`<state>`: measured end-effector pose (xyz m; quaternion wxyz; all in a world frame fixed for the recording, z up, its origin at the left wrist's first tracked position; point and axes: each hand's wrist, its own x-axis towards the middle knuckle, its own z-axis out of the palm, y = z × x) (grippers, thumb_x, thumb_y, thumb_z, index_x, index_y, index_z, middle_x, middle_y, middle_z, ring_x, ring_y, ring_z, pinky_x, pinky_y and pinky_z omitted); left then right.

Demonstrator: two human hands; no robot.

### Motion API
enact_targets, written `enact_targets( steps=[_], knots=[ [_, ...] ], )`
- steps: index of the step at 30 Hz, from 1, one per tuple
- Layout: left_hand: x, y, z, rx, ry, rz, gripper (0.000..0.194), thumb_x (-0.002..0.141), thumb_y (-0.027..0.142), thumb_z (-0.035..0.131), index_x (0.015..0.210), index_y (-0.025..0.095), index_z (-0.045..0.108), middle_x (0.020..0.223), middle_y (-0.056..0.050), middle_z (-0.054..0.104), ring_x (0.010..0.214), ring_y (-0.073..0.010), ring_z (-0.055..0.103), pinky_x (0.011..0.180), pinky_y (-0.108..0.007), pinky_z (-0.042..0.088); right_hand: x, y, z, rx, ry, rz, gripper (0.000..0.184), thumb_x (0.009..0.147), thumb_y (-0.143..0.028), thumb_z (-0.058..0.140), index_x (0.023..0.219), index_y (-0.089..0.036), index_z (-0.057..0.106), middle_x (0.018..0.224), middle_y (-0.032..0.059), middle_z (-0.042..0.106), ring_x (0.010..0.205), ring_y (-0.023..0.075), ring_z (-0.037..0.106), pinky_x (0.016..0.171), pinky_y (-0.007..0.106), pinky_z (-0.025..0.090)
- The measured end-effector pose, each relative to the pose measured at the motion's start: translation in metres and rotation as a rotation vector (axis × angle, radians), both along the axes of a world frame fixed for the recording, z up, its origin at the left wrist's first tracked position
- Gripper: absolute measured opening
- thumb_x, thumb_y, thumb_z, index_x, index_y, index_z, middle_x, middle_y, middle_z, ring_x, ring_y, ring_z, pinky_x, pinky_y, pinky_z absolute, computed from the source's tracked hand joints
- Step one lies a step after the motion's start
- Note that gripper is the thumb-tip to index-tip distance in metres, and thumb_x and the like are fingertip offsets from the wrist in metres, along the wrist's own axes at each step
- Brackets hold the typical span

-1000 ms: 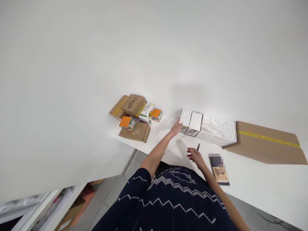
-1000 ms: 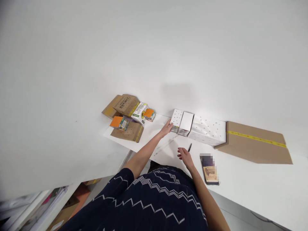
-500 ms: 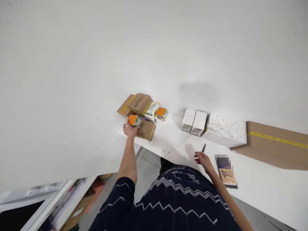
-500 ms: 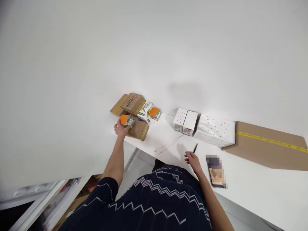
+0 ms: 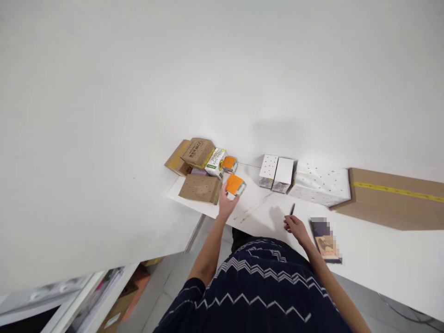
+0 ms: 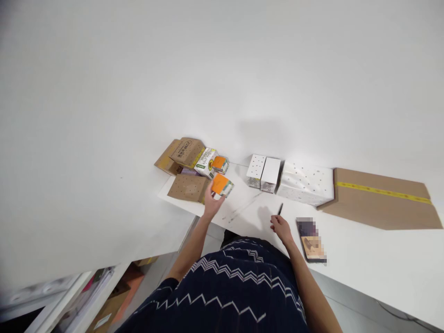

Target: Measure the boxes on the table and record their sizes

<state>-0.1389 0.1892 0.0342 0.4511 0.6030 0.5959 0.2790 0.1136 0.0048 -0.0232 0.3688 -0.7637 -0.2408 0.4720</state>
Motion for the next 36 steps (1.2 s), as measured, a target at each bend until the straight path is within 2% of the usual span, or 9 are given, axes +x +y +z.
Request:
enact_targets(
  steps=[4,8,11,15,18,22,28,32,36],
  knots=[
    [0.039,-0.040,-0.029,0.197,-0.016,-0.335,0.078,0.071,0.025,0.064,0.141,0.027,0.029,0.141,-0.009,0.037,0.129,-0.0238,0.038,0.105,-0.038,0.038,0.010,-0.002,-0.008,-0.050,-0.174,0.018,0.036,0.076,-0.049,0.045,0.089,-0.018,0.060,0.084,0.0063,0.067,0.062,0.0168,0.064,0.058,0.028,0.048],
    [0.055,-0.056,-0.058,0.150,0.038,-0.601,0.077,0.069,0.019,0.061,0.141,0.022,0.031,0.140,-0.010,0.038,0.131,-0.0249,0.035,0.110,-0.040,0.032,0.008,-0.003,-0.011,-0.058,-0.210,0.030,0.033,0.078,-0.045,0.045,0.090,-0.018,0.061,0.082,0.0049,0.068,0.061,0.0159,0.064,0.059,0.027,0.047],
    [0.053,-0.059,-0.075,0.113,0.040,-0.678,0.085,0.067,0.015,0.058,0.145,0.020,0.023,0.146,-0.011,0.030,0.136,-0.0254,0.027,0.115,-0.042,0.024,0.003,0.000,-0.010,-0.037,-0.210,0.054,0.028,0.078,-0.042,0.045,0.085,-0.020,0.061,0.078,0.0028,0.067,0.059,0.0153,0.063,0.060,0.027,0.046],
    [0.043,-0.061,-0.080,-0.085,-0.019,-0.493,0.095,0.065,0.018,0.059,0.147,0.020,0.012,0.152,-0.013,0.020,0.135,-0.0275,0.030,0.111,-0.045,0.030,-0.002,0.013,-0.004,-0.047,-0.154,0.080,0.028,0.082,-0.040,0.044,0.088,-0.019,0.061,0.082,0.0036,0.067,0.058,0.0138,0.063,0.059,0.025,0.046],
    [0.041,-0.062,-0.074,-0.515,-0.091,-0.235,0.074,0.079,0.035,0.049,0.145,0.023,0.019,0.136,-0.014,0.041,0.103,-0.0215,0.058,0.091,-0.041,0.047,-0.007,0.028,0.003,-0.062,-0.089,0.084,0.041,0.086,-0.047,0.038,0.102,-0.017,0.061,0.086,0.0063,0.067,0.059,0.0140,0.062,0.058,0.026,0.046],
    [0.052,-0.061,-0.064,-0.852,-0.200,-0.068,0.069,0.086,0.064,0.025,0.143,0.025,0.025,0.098,-0.008,0.058,0.063,-0.0141,0.060,0.064,-0.032,0.052,-0.018,0.048,0.010,-0.009,-0.086,0.164,0.057,0.087,-0.058,0.032,0.121,-0.020,0.057,0.095,0.0095,0.068,0.072,0.0195,0.063,0.064,0.031,0.050],
    [0.061,-0.058,-0.063,-0.695,-0.350,-0.062,0.064,0.086,0.067,0.028,0.139,0.030,0.034,0.091,-0.005,0.060,0.062,-0.0115,0.058,0.066,-0.028,0.048,-0.028,0.055,0.018,0.102,-0.036,0.212,0.060,0.088,-0.060,0.031,0.130,-0.024,0.052,0.123,0.0078,0.060,0.098,0.0244,0.061,0.083,0.038,0.049],
    [0.060,-0.066,-0.072,-0.528,-0.356,-0.091,0.052,0.086,0.062,0.039,0.126,0.031,0.048,0.119,-0.005,0.059,0.082,-0.0127,0.059,0.076,-0.027,0.045,-0.028,0.046,0.016,0.178,-0.011,0.190,0.054,0.089,-0.057,0.030,0.121,-0.022,0.056,0.120,0.0058,0.062,0.106,0.0225,0.058,0.094,0.038,0.044],
    [0.059,-0.081,-0.086,-0.547,-0.313,-0.064,0.058,0.084,0.060,0.045,0.132,0.028,0.041,0.118,-0.006,0.060,0.082,-0.0132,0.059,0.075,-0.027,0.044,-0.026,0.039,0.009,0.094,-0.070,0.180,0.049,0.090,-0.051,0.032,0.107,-0.017,0.062,0.112,0.0097,0.065,0.107,0.0240,0.057,0.098,0.038,0.039]
  ],
)
